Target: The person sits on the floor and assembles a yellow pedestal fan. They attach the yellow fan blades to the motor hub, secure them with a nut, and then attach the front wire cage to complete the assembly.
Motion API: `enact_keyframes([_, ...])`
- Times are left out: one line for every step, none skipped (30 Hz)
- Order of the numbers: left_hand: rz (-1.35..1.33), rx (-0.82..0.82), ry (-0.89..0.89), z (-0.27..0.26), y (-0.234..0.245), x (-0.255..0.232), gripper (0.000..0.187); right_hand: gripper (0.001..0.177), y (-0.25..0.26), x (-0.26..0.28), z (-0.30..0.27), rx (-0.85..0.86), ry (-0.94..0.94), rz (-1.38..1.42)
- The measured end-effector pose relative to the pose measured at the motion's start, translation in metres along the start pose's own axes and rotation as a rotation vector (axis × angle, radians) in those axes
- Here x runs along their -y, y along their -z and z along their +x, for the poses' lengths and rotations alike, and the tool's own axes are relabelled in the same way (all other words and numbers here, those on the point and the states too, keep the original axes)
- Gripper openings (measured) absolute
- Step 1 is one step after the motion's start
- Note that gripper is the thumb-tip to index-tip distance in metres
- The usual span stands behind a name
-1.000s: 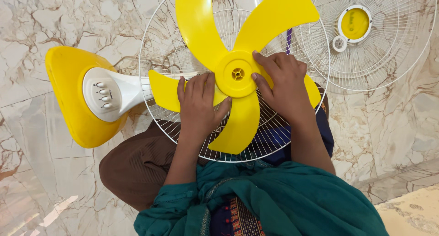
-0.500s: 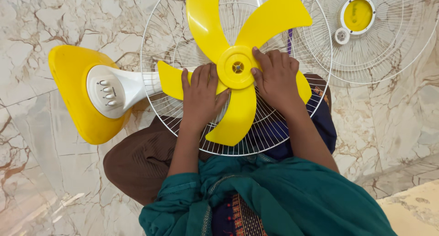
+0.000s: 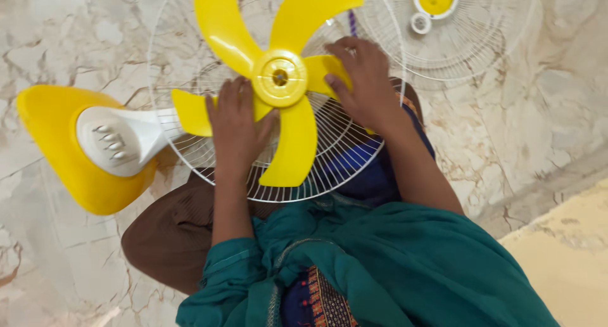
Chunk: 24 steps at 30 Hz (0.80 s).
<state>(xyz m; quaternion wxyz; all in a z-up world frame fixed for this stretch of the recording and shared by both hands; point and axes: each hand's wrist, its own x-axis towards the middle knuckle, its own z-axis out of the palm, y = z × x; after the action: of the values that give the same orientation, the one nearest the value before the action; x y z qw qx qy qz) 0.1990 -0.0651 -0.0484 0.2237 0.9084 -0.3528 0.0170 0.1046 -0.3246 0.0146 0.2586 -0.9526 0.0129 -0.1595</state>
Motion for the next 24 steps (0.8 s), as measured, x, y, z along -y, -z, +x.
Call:
enact_keyframes([-0.006,-0.009,0.002,-0.001,0.002,0.000,0.071,0.041,0.013,-0.011,-0.006,-0.062,-0.019,0.035])
enact_keyframes([-0.011,-0.018,0.005,-0.002,0.005,-0.001,0.068,0.038,0.025,-0.024,-0.013,-0.123,-0.035,0.072])
enact_keyframes([-0.016,-0.027,0.009,-0.003,0.008,-0.002,0.066,0.034,0.036,-0.041,-0.022,-0.178,-0.085,0.021])
enact_keyframes([-0.014,-0.036,0.012,-0.005,0.011,-0.003,0.063,0.030,0.046,-0.063,-0.032,-0.233,-0.135,-0.028])
enact_keyframes([-0.013,-0.045,0.016,-0.008,0.014,-0.004,0.060,0.026,0.054,-0.090,-0.039,-0.241,-0.241,-0.011])
enact_keyframes([-0.010,-0.056,0.023,-0.011,0.018,-0.004,0.057,0.022,0.058,-0.121,-0.044,-0.248,-0.343,0.011])
enact_keyframes([-0.018,-0.059,0.025,-0.014,0.023,-0.003,0.055,0.022,0.059,-0.153,-0.052,-0.228,-0.373,-0.023])
enact_keyframes([-0.025,-0.064,0.030,-0.018,0.027,-0.002,0.054,0.022,0.055,-0.185,-0.060,-0.206,-0.400,-0.056])
enact_keyframes([-0.032,-0.068,0.035,-0.022,0.031,-0.002,0.052,0.023,0.050,-0.215,-0.070,-0.184,-0.428,-0.089])
enact_keyframes([-0.051,-0.076,0.044,-0.026,0.034,-0.002,0.051,0.023,0.042,-0.244,-0.079,-0.152,-0.460,-0.077])
enact_keyframes([-0.070,-0.085,0.052,-0.030,0.037,-0.002,0.049,0.024,0.034,-0.270,-0.086,-0.120,-0.492,-0.065])
enact_keyframes([-0.087,-0.092,0.063,-0.033,0.039,-0.004,0.048,0.025,0.024,-0.292,-0.091,-0.085,-0.523,-0.051])
enact_keyframes([-0.105,-0.097,0.057,-0.036,0.038,-0.006,0.047,0.027,0.013,-0.306,-0.092,-0.075,-0.499,-0.051])
enact_keyframes([-0.120,-0.103,0.054,-0.039,0.038,-0.009,0.045,0.029,0.002,-0.317,-0.090,-0.064,-0.471,-0.049])
enact_keyframes([-0.136,-0.108,0.051,-0.039,0.036,-0.012,0.043,0.031,-0.005,-0.327,-0.089,-0.052,-0.444,-0.046])
enact_keyframes([-0.168,-0.095,0.038,-0.039,0.035,-0.016,0.044,0.034,-0.014,-0.336,-0.085,-0.008,-0.448,-0.064])
enact_keyframes([-0.200,-0.083,0.025,-0.039,0.032,-0.024,0.044,0.037,-0.024,-0.342,-0.081,0.037,-0.451,-0.081])
enact_keyframes([-0.230,-0.071,0.016,-0.039,0.030,-0.031,0.044,0.040,-0.035,-0.347,-0.075,0.084,-0.450,-0.097])
enact_keyframes([-0.222,-0.045,0.001,-0.039,0.029,-0.037,0.046,0.042,-0.044,-0.351,-0.072,0.087,-0.459,-0.145])
enact_keyframes([-0.214,-0.021,-0.012,-0.038,0.027,-0.045,0.048,0.043,-0.053,-0.354,-0.069,0.089,-0.464,-0.193])
enact_keyframes([-0.207,0.003,-0.025,-0.038,0.026,-0.050,0.050,0.045,-0.062,-0.355,-0.065,0.091,-0.469,-0.242])
enact_keyframes([-0.210,0.008,-0.026,-0.036,0.026,-0.054,0.049,0.048,-0.068,-0.358,-0.063,0.071,-0.414,-0.244])
enact_keyframes([-0.214,0.013,-0.027,-0.035,0.026,-0.056,0.048,0.051,-0.071,-0.362,-0.064,0.050,-0.360,-0.245])
enact_keyframes([-0.220,0.024,-0.026,-0.036,0.028,-0.057,0.047,0.054,-0.075,-0.363,-0.062,0.033,-0.309,-0.245])
